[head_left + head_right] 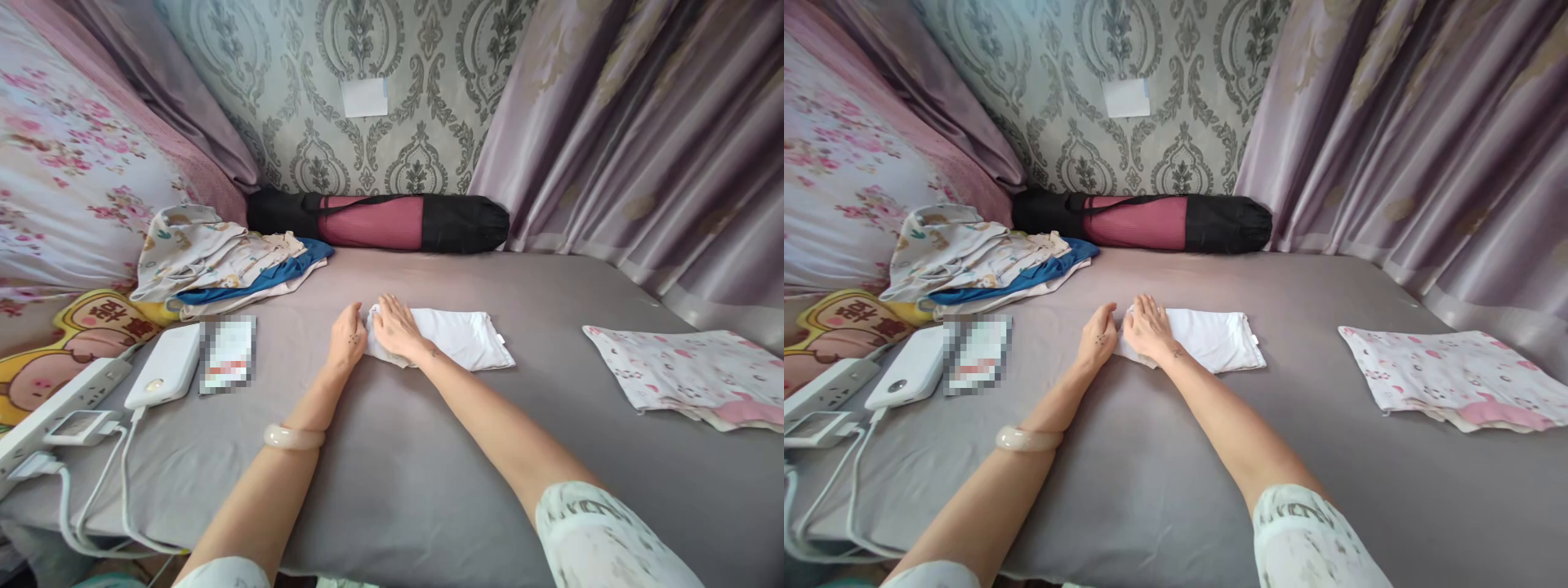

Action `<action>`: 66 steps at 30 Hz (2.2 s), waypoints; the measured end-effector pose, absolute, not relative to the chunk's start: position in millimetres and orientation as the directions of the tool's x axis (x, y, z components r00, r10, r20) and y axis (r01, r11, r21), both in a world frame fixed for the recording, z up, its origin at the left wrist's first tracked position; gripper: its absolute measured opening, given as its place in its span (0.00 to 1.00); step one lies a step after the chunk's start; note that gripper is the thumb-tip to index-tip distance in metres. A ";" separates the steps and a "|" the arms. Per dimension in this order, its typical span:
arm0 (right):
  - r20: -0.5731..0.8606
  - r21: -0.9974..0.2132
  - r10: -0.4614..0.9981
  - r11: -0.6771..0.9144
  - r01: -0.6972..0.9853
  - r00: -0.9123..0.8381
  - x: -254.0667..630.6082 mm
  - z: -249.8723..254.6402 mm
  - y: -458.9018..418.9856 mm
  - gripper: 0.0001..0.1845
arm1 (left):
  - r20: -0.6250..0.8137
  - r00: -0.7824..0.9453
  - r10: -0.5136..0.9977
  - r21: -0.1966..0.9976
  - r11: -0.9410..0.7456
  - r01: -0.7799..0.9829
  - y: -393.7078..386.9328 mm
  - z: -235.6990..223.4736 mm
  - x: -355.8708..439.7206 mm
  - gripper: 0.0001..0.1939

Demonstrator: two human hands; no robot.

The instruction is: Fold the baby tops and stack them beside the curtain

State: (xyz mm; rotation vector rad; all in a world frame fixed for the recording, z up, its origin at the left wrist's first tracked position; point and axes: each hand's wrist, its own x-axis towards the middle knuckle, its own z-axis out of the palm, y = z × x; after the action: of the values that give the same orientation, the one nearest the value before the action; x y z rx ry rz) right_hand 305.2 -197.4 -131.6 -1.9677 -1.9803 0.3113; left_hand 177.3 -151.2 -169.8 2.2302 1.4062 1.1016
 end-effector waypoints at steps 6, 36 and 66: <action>0.152 -0.205 0.987 0.082 0.975 -0.051 337.7 -142.1 -217.5 0.29 | 0.388 0.517 0.763 0.371 -0.643 0.670 -166.7 -160.5 184.9 0.21; 0.025 -0.331 0.990 -0.122 0.936 0.138 383.9 -136.8 -247.2 0.35 | 0.126 0.751 0.648 0.123 -0.762 0.636 -183.3 -133.5 203.1 0.25; 0.032 -0.185 0.966 -0.246 0.952 0.256 423.9 -154.0 -266.0 0.35 | 0.180 0.622 0.762 0.100 -0.644 0.759 -185.2 -158.9 242.3 0.29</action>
State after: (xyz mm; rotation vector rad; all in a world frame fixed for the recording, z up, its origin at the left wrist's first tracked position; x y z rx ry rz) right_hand 423.9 -266.0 -154.0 -2.3527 -1.8163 0.1318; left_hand 242.3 -185.2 -158.9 2.8167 1.3197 0.3236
